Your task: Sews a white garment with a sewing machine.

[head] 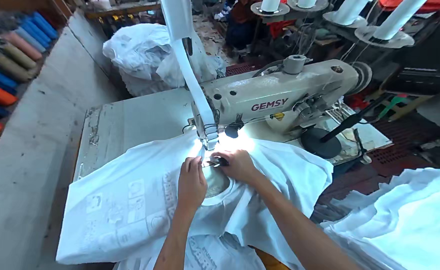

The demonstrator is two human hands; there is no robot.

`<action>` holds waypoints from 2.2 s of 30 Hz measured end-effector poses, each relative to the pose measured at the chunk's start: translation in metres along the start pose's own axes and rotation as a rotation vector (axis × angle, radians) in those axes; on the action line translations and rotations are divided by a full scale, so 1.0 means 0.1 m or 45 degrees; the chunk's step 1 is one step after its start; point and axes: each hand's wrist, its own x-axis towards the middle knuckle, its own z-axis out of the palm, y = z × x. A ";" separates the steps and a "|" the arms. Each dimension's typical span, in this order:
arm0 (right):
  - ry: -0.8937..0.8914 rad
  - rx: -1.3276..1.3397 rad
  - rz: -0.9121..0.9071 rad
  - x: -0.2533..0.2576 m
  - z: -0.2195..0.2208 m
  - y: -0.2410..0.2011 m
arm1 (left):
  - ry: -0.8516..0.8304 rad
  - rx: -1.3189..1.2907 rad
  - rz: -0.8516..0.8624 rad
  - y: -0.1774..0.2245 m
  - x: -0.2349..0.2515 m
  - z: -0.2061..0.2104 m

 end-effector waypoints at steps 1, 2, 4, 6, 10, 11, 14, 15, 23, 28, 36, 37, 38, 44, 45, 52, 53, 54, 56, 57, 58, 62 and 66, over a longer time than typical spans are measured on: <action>0.016 -0.012 -0.019 -0.02 0.00 0.00 | -0.009 0.102 0.036 0.01 -0.01 -0.01; 0.031 -0.043 -0.030 -0.04 0.00 -0.03 | -0.027 0.208 0.048 0.03 -0.01 0.00; 0.062 -0.140 -0.040 -0.08 0.01 -0.10 | -0.035 0.390 0.056 0.09 0.00 0.05; 0.063 -0.224 -0.036 -0.10 0.02 -0.15 | -0.035 0.476 0.073 0.09 -0.01 0.08; 0.012 -0.311 -0.025 -0.07 0.01 -0.19 | -0.110 0.488 0.087 0.07 0.03 0.07; -0.009 -0.324 -0.007 -0.05 0.00 -0.21 | -0.112 0.484 0.083 0.07 0.05 0.07; -0.065 -0.302 0.067 0.04 -0.01 -0.27 | -0.077 0.489 0.067 0.07 0.13 0.08; -0.094 -0.268 0.111 0.07 -0.03 -0.30 | -0.087 0.491 0.061 0.07 0.17 0.08; -0.056 -0.313 0.318 0.12 0.06 -0.59 | -0.327 0.474 0.030 -0.19 0.54 0.01; 0.120 -0.323 -0.008 0.07 0.12 -0.28 | -0.364 0.471 0.102 -0.08 0.19 -0.13; -0.115 -0.234 0.022 0.30 -0.28 -0.12 | -0.477 0.460 0.071 0.05 0.11 -0.17; -0.208 -0.235 0.182 0.24 -0.35 -0.33 | -0.485 0.458 0.062 0.05 0.12 -0.17; -0.254 -0.181 0.310 0.15 -0.39 -0.53 | -0.499 0.456 0.051 0.06 0.12 -0.17; -0.066 0.005 0.600 -0.29 0.03 -1.07 | -0.601 0.458 0.046 0.09 0.18 -0.25; -0.068 -0.095 0.611 -0.27 0.06 -1.05 | -0.647 0.463 0.035 0.08 0.20 -0.26; 0.171 -0.341 0.112 -0.15 0.18 -0.52 | -0.580 0.420 0.061 0.02 0.26 -0.24; 0.142 -0.320 0.066 -0.13 0.16 -0.46 | -0.544 0.411 0.083 -0.01 0.26 -0.23; 0.112 -0.303 0.025 -0.10 0.14 -0.40 | -0.501 0.404 0.111 -0.03 0.26 -0.21; 0.044 -0.272 -0.018 -0.03 0.08 -0.32 | -0.412 0.406 0.158 -0.07 0.27 -0.17; 0.004 -0.261 -0.022 0.01 0.06 -0.29 | -0.367 0.413 0.165 -0.07 0.29 -0.14; -0.017 -0.253 -0.028 0.05 0.05 -0.25 | -0.332 0.430 0.147 -0.06 0.31 -0.11; 0.023 -0.244 -0.073 0.13 0.06 -0.13 | -0.350 0.534 -0.213 0.31 0.37 -0.06; 0.173 -0.256 -0.174 0.02 0.11 -0.08 | -0.264 0.526 -0.370 0.37 0.33 0.03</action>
